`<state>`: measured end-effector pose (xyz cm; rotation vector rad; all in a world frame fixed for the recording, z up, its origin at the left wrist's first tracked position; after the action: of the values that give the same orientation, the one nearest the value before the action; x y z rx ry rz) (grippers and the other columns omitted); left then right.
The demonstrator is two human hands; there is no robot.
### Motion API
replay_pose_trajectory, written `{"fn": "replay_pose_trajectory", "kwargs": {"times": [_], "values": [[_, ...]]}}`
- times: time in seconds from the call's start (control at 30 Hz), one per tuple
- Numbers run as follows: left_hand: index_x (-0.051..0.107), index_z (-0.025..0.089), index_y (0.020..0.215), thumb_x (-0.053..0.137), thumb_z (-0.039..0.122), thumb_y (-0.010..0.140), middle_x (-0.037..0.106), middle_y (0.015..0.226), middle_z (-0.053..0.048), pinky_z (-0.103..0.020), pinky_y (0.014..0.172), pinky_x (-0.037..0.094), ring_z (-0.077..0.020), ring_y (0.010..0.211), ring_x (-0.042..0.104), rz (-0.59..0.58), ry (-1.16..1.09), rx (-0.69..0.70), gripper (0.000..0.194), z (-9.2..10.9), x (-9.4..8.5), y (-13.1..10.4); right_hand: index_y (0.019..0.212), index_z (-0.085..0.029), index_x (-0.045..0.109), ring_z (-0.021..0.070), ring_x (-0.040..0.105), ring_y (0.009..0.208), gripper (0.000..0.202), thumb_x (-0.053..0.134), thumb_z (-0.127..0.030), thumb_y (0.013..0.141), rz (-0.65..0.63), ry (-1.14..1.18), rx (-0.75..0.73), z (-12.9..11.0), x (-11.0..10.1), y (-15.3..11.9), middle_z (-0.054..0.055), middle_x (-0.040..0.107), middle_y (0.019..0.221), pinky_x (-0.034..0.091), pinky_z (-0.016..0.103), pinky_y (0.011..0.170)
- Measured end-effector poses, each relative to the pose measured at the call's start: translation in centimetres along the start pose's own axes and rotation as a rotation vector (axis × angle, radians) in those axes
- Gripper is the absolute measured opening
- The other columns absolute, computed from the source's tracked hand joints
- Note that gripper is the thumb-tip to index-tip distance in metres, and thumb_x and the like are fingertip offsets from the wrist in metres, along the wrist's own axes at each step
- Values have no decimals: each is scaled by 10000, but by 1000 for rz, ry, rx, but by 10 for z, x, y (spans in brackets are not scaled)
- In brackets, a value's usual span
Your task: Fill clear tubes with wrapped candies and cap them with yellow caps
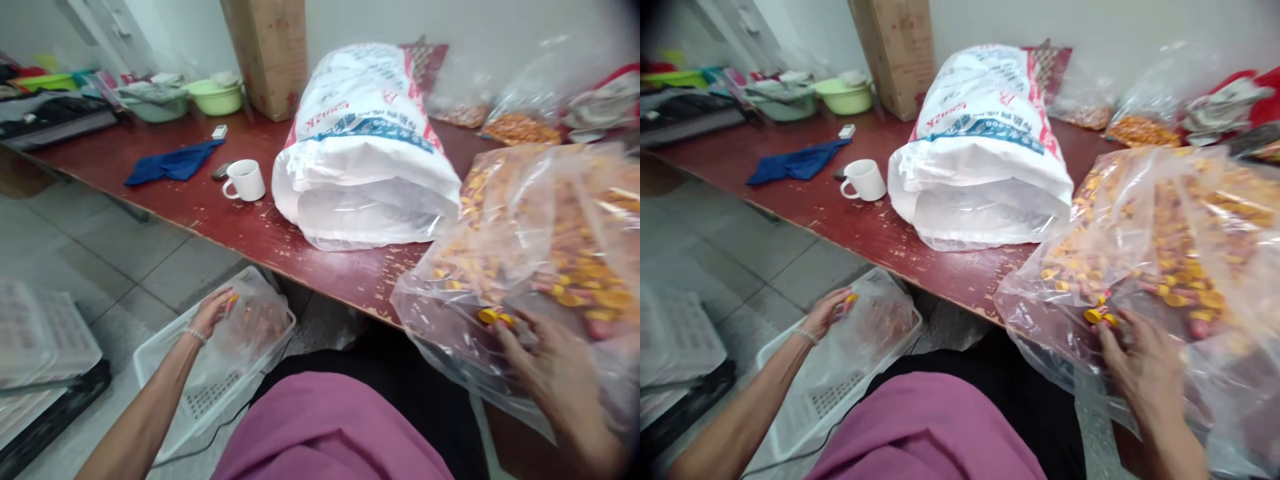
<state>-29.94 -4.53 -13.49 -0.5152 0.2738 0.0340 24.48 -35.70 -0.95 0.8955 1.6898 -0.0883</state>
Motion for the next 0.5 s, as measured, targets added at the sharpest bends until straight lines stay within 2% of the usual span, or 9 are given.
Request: {"fn": "replay_pose_trajectory", "kwargs": {"times": [0.07,0.1,0.17,0.23,0.3,0.33,0.4,0.47,0.5], "values": [[633,177,926,755,430,535,654,758,-23,-241,578,416,-185,711,612,75,30,49,482,0,-5,2,946,-161,649,330,632,831,488,391,-546,795,-15,-37,-18,-6,4,4,166,670,893,487,464,712],[636,179,919,750,424,552,652,756,-19,-245,601,424,-189,743,611,108,47,115,456,9,-3,-2,929,-162,652,315,636,829,471,383,-525,795,-23,-39,-13,-7,7,6,159,676,889,491,453,717],[639,183,930,725,417,617,658,778,-16,-264,674,455,-192,792,613,123,80,320,400,46,14,-20,918,-172,658,292,638,811,438,401,-502,787,-41,-26,19,-6,12,8,143,683,887,496,435,718],[640,185,955,673,396,705,674,839,-24,-289,758,475,-190,812,623,51,116,583,329,98,52,-51,931,-179,656,285,637,823,425,421,-500,784,-34,-20,47,-2,14,9,133,683,905,494,431,737],[654,188,944,611,329,781,681,905,-36,-289,806,475,-182,837,625,-52,195,871,220,154,107,-89,955,-181,647,275,635,832,416,445,-502,785,-35,-5,59,2,14,8,122,677,915,494,424,750],[661,191,954,560,270,819,679,947,-43,-285,834,469,-179,877,620,-146,264,1025,186,179,144,-108,964,-180,641,269,634,832,411,457,-501,786,-40,6,60,2,14,7,116,673,916,496,416,747],[666,179,976,457,117,839,668,1018,-62,-283,908,441,-174,967,599,-374,441,1268,258,214,224,-136,971,-178,633,254,631,825,390,474,-488,795,-49,23,55,1,13,6,105,662,912,500,397,735],[656,150,1035,441,-4,776,649,1089,-90,-300,993,385,-190,1065,560,-502,698,1318,370,231,300,-138,976,-185,627,238,627,819,354,481,-466,815,-48,30,53,-3,11,5,95,650,920,505,379,721],[661,141,1027,461,-18,762,644,1095,-104,-316,1014,366,-206,1090,550,-535,833,1263,368,235,334,-130,977,-190,624,233,627,818,336,480,-454,826,-39,29,52,-4,10,5,93,643,929,506,376,716]]}}
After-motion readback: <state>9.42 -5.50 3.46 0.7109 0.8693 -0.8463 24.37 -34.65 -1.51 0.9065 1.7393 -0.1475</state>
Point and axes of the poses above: each hand's wrist, its own y-axis towards the middle knuckle, its own x-axis out of the palm, z = x × y, the point moved 8 cm from there along y, towards the middle knuckle
